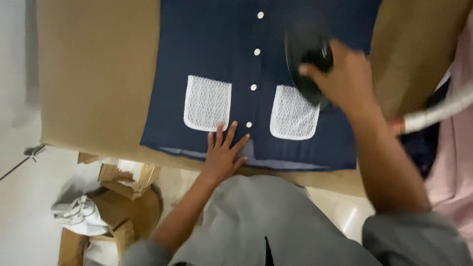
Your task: The person is ironing a blue shirt on a professional ironing table, flattening the fabric with their hands before pressing it with a steam iron.
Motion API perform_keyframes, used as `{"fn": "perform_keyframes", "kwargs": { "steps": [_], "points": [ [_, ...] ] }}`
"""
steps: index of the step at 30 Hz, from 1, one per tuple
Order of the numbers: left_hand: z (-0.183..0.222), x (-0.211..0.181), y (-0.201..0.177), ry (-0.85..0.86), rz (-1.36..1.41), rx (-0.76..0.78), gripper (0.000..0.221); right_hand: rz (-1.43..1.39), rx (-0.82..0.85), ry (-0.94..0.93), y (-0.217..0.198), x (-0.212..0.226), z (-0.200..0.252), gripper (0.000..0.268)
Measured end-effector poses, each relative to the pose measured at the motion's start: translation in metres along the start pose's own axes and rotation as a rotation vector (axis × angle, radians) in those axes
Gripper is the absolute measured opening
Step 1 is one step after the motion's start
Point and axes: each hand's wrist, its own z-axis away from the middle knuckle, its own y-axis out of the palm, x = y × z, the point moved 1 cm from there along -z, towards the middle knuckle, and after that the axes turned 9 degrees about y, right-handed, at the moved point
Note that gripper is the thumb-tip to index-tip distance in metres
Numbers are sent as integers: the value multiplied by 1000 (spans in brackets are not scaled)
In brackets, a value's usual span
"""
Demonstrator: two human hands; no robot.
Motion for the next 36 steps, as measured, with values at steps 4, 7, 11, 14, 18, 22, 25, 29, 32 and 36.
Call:
{"fn": "perform_keyframes", "kwargs": {
  "steps": [4, 7, 11, 14, 18, 22, 25, 29, 32, 36],
  "points": [
    [-7, 33, -5, 149, 158, 67, 74, -38, 224, 167, 26, 20, 53, 76],
    [9, 66, -7, 304, 383, -40, 57, -32, 251, 289, 27, 37, 82, 81],
    [8, 144, -30, 95, 97, -311, 49, -101, 161, 344, 54, 63, 90, 69],
    [32, 174, -40, -51, -107, -259, 68, -120, 132, 413, 79, 67, 104, 67],
    [30, 195, -60, -92, -100, -305, 59, -115, -9, 444, 72, 79, 87, 59],
    [-40, 232, -112, -121, 8, -303, 42, -99, 78, 438, 61, 122, 42, 62],
    [-90, 252, -144, 240, -74, -304, 46, -185, 101, 386, 67, 155, -1, 58],
    [-119, 290, -154, 97, -104, 2, 66, -132, 113, 426, 97, 174, -86, 66],
    [-106, 310, -142, 47, -111, 66, 70, -168, 129, 426, 109, 199, -129, 63],
    [-103, 310, -133, 13, 23, -70, 69, -288, 115, 273, 113, 238, -181, 52]
  ]
}}
